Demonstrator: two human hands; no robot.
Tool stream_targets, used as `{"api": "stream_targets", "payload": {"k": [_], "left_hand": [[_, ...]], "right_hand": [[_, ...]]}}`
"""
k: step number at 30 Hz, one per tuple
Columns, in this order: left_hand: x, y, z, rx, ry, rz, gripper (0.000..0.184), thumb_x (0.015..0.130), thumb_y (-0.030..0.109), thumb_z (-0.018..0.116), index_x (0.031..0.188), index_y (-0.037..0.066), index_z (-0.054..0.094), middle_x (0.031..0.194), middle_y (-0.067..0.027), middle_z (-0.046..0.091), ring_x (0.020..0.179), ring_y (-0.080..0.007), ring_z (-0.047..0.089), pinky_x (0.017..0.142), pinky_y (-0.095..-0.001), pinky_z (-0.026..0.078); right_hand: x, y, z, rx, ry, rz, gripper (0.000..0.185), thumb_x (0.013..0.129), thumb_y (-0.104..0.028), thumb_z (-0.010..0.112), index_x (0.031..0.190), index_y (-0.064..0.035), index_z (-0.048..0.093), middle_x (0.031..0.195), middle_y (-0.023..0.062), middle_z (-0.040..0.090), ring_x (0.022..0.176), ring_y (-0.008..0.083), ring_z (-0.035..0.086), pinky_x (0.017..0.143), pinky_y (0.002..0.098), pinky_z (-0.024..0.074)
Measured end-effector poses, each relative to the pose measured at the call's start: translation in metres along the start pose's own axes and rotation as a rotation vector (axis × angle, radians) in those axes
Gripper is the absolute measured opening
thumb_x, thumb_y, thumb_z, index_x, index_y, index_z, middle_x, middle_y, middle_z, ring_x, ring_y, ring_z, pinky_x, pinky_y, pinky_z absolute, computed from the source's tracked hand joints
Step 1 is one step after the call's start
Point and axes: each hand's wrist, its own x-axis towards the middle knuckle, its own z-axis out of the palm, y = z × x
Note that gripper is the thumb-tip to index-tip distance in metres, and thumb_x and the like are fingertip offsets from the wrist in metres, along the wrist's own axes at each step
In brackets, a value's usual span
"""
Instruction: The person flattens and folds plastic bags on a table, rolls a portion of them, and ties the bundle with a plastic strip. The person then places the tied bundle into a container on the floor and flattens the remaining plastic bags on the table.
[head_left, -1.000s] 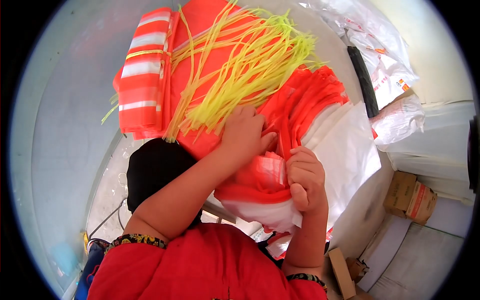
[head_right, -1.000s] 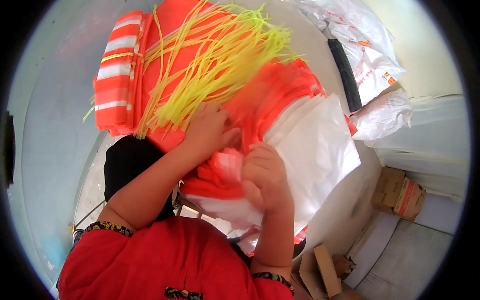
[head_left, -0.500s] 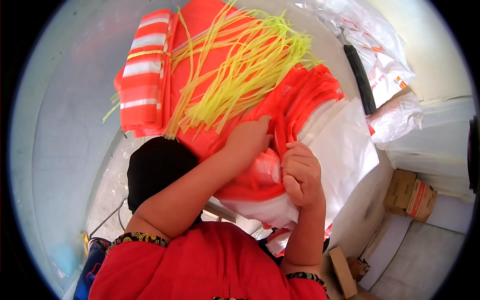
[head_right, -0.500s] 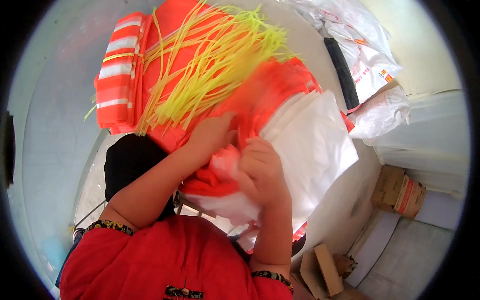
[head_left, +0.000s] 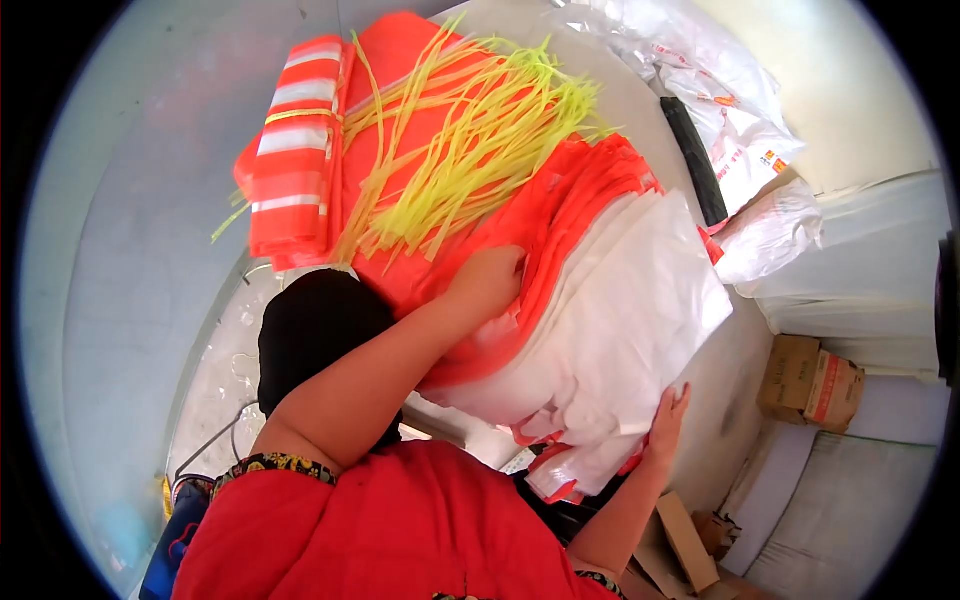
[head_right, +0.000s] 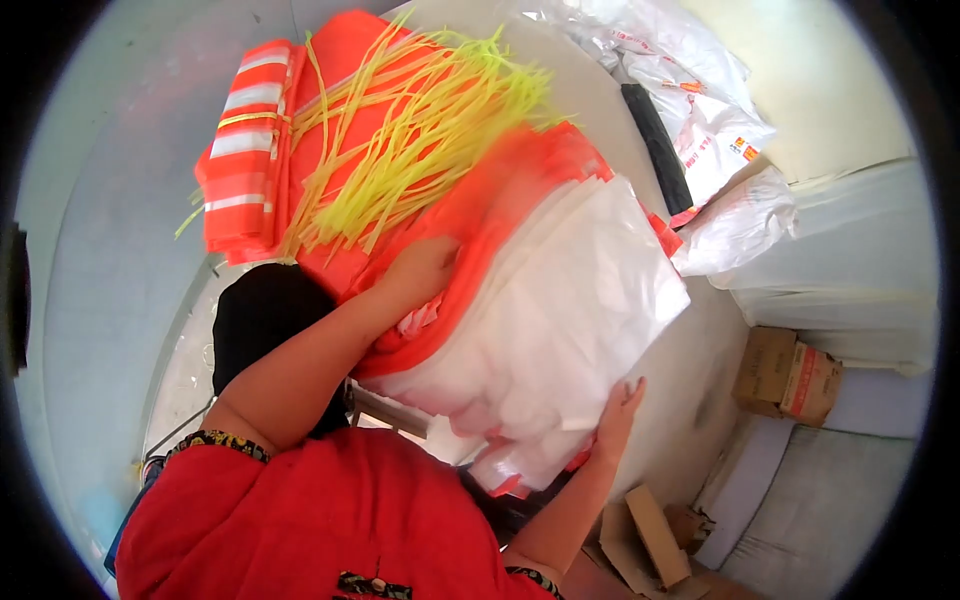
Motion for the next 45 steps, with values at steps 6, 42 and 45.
{"api": "stream_targets", "payload": {"k": [6,42,45], "left_hand": [[-0.016,0.008,0.017,-0.236,-0.039,0.020,0.021,0.094,0.015,0.065,0.106,-0.002,0.065,0.100,-0.0255,0.070,0.094,-0.0385,0.069,0.082,-0.0453,0.053],[-0.089,0.091,0.007,-0.932,-0.139,-0.416,0.049,0.109,0.036,0.045,0.124,-0.008,0.062,0.117,-0.0088,0.070,0.106,-0.0161,0.060,0.098,-0.0328,0.045],[-0.085,0.074,0.005,-0.917,-0.207,-0.393,0.050,0.109,0.038,0.044,0.119,-0.008,0.063,0.112,-0.0095,0.071,0.100,-0.0168,0.062,0.096,-0.0338,0.046]], "right_hand": [[-0.011,-0.009,0.032,0.262,-0.190,-0.081,0.065,0.110,-0.033,0.046,0.163,-0.0006,0.026,0.162,0.0166,0.039,0.144,0.0289,0.043,0.120,0.0383,0.0338],[-0.009,-0.016,0.026,0.027,-0.041,-0.085,0.060,0.109,-0.032,0.051,0.160,-0.0027,0.034,0.156,0.0148,0.046,0.138,0.0256,0.048,0.115,0.0370,0.0383],[0.009,0.006,0.006,-0.158,0.230,-0.372,0.053,0.109,-0.019,0.051,0.157,-0.0003,0.040,0.152,0.0154,0.051,0.137,0.0255,0.051,0.115,0.0366,0.0385]]}}
